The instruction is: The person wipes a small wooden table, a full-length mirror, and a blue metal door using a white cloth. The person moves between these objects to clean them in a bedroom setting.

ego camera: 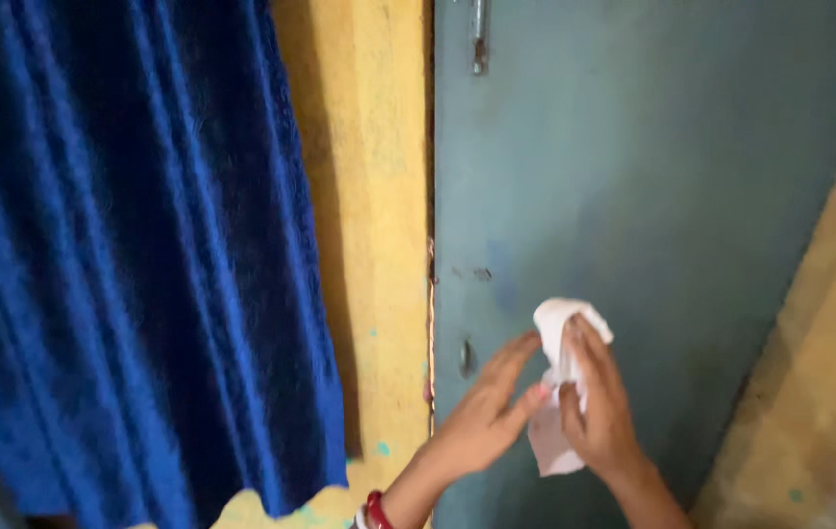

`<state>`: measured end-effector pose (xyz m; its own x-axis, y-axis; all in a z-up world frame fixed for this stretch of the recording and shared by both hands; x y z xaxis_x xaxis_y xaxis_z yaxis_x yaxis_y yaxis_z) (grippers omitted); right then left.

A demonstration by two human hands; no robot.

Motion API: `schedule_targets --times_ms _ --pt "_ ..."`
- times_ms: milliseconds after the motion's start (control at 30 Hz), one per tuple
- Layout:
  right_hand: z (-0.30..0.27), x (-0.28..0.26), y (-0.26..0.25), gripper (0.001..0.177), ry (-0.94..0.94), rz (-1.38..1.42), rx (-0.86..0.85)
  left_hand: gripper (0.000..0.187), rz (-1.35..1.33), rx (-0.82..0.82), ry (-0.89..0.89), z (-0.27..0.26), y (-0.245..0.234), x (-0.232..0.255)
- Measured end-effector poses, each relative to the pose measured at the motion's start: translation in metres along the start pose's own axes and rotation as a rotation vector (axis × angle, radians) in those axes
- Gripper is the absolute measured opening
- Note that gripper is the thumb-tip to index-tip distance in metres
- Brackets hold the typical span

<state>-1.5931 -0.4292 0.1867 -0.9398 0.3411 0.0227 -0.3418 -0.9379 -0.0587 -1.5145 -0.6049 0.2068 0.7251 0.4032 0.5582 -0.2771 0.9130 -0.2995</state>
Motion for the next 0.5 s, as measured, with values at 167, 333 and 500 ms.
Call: schedule_targets --times_ms 167,333,500 --pt "0.098 0.071 0.069 0.041 -0.048 0.264 0.173 0.06 0.263 0.193 0.104 0.113 -0.019 -0.076" --pt "0.232 0.124 0.134 0.044 -0.143 0.115 0.215 0.061 0.481 0.309 0.209 0.215 -0.026 -0.135" --pt "0.332 0.164 0.204 0.055 -0.269 -0.094 0.366 0.071 0.692 0.296 0.335 0.276 -0.02 -0.202"
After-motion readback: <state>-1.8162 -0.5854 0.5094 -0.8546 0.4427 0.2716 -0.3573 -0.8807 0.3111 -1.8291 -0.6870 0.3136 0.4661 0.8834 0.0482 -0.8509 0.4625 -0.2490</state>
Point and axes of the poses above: each hand's wrist, its own z-axis towards the middle knuckle, its own y-axis out of the palm, x = y × z, the point moved 1 cm from there along z, towards the middle knuckle, and after that the axes turned 11 degrees about x, right-handed, at the moved point
